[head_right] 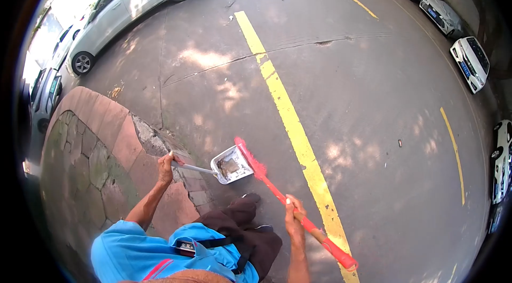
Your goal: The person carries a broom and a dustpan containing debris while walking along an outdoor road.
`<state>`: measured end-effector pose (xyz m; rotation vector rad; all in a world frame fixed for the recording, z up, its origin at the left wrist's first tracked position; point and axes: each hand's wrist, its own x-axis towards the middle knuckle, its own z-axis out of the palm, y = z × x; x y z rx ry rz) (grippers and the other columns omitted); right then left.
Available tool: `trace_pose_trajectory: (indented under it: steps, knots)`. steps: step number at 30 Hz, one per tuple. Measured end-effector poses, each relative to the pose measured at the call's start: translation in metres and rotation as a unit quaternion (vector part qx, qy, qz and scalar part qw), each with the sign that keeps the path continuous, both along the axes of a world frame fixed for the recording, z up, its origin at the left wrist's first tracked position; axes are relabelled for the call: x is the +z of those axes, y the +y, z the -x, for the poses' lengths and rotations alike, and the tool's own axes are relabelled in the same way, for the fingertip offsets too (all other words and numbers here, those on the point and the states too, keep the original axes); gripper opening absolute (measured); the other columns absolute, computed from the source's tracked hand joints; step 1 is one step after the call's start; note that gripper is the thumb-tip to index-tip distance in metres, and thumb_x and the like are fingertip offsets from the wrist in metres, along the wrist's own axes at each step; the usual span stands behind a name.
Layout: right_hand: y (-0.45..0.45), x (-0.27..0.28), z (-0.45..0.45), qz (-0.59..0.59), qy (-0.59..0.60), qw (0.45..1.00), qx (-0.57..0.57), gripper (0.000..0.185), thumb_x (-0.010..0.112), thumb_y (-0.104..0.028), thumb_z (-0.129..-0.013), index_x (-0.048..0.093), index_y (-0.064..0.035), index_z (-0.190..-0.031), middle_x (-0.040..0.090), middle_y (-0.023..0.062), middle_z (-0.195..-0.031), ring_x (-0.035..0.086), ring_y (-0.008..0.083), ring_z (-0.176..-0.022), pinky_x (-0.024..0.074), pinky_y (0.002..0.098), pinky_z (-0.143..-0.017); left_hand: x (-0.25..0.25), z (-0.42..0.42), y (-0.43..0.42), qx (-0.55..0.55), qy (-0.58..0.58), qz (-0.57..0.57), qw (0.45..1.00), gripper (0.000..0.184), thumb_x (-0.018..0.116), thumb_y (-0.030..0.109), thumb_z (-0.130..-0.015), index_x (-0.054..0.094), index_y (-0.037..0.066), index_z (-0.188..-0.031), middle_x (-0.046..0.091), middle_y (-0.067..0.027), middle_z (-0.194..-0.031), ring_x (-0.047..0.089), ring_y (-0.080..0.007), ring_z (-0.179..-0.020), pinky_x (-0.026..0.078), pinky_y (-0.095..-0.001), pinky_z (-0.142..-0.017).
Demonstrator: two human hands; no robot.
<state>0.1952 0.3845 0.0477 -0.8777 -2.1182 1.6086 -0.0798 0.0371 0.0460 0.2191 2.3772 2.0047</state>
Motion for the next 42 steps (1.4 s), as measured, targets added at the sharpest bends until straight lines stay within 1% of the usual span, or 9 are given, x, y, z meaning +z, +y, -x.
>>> trace_pose_trajectory:
  steps: [5,16,18,20,27,30,34,37,42]
  knots:
    - [-0.043,0.050,-0.023,0.327,-0.114,0.935,0.074,0.039,0.063,-0.026,-0.087,0.054,-0.0037,-0.119,0.066,0.0100,-0.083,0.064,0.0146,-0.070,0.0518,0.0250,-0.063,-0.008,-0.009,0.000,-0.011,-0.048,0.063,0.997,0.044,0.044,0.030,-0.093,0.064,-0.001,-0.070,0.063,-0.0068,-0.069,0.056,-0.0142,-0.069,0.042,-0.0302,-0.070]
    - [-0.037,0.030,-0.064,0.425,-0.107,0.857,0.269,0.056,0.062,-0.013,-0.086,0.038,-0.0086,-0.136,0.060,0.0204,-0.111,0.063,0.0256,-0.098,0.0548,0.0334,-0.071,-0.016,-0.019,0.027,0.046,-0.070,0.055,0.995,0.041,0.046,0.028,-0.091,0.062,0.000,-0.066,0.044,0.0020,-0.055,0.040,-0.0076,-0.056,0.033,-0.0265,-0.054]
    - [-0.028,0.048,-0.065,0.443,-0.140,0.846,0.259,0.054,0.057,-0.018,-0.089,0.036,-0.0097,-0.138,0.061,0.0194,-0.112,0.063,0.0262,-0.099,0.0545,0.0338,-0.072,-0.033,-0.014,0.014,0.022,-0.080,0.083,0.993,0.044,0.046,0.039,-0.091,0.063,0.004,-0.072,0.061,-0.0047,-0.070,0.054,-0.0127,-0.064,0.047,-0.0272,-0.052]
    - [-0.025,0.060,-0.069,0.418,-0.174,0.848,0.274,0.048,0.053,-0.023,-0.092,0.041,-0.0101,-0.136,0.061,0.0170,-0.112,0.063,0.0237,-0.095,0.0528,0.0328,-0.071,-0.006,-0.023,0.022,0.074,-0.087,0.026,0.993,0.042,0.045,0.029,-0.092,0.060,0.001,-0.065,0.048,0.0005,-0.054,0.042,-0.0075,-0.053,0.033,-0.0261,-0.048]
    - [-0.005,0.039,-0.049,0.451,-0.338,0.802,0.199,0.038,0.049,-0.008,-0.088,0.055,-0.0098,-0.126,0.064,0.0079,-0.102,0.061,0.0150,-0.083,0.0444,0.0218,-0.061,-0.013,-0.036,0.020,0.146,-0.094,0.004,0.985,0.042,0.048,0.031,-0.092,0.059,0.000,-0.065,0.053,-0.0021,-0.057,0.048,-0.0101,-0.056,0.039,-0.0277,-0.053]
    - [-0.026,0.079,-0.021,0.261,-0.412,0.855,0.176,0.042,0.052,-0.002,-0.079,0.057,-0.0019,-0.121,0.065,0.0127,-0.085,0.058,0.0133,-0.064,0.0450,0.0224,-0.055,-0.011,-0.045,0.021,0.187,-0.132,0.003,0.974,0.043,0.049,0.032,-0.092,0.060,0.000,-0.066,0.055,-0.0028,-0.058,0.050,-0.0110,-0.059,0.040,-0.0285,-0.056]
    - [-0.024,0.025,-0.033,0.169,-0.355,0.883,0.257,0.038,0.057,-0.005,-0.081,0.057,0.0024,-0.118,0.065,0.0103,-0.086,0.059,0.0122,-0.073,0.0474,0.0255,-0.063,-0.009,-0.046,0.008,0.208,-0.132,0.018,0.969,0.042,0.050,0.033,-0.091,0.062,0.000,-0.068,0.058,-0.0048,-0.060,0.051,-0.0115,-0.060,0.041,-0.0284,-0.057]
    - [-0.028,0.095,0.011,0.238,-0.374,0.858,0.258,0.047,0.067,-0.009,-0.079,0.052,0.0065,-0.121,0.063,0.0134,-0.104,0.059,0.0172,-0.095,0.0473,0.0268,-0.081,-0.006,-0.035,0.009,0.228,-0.141,-0.002,0.963,0.042,0.051,0.034,-0.091,0.062,0.000,-0.068,0.058,-0.0050,-0.060,0.051,-0.0122,-0.060,0.041,-0.0285,-0.058]
    - [-0.017,0.067,0.060,0.173,-0.337,0.865,0.328,0.056,0.064,-0.008,-0.082,0.040,0.0122,-0.128,0.058,0.0195,-0.115,0.057,0.0207,-0.106,0.0461,0.0294,-0.087,-0.006,-0.022,-0.003,0.281,-0.187,-0.041,0.940,0.041,0.052,0.036,-0.089,0.062,0.001,-0.070,0.058,-0.0054,-0.061,0.052,-0.0121,-0.058,0.039,-0.0279,-0.052]
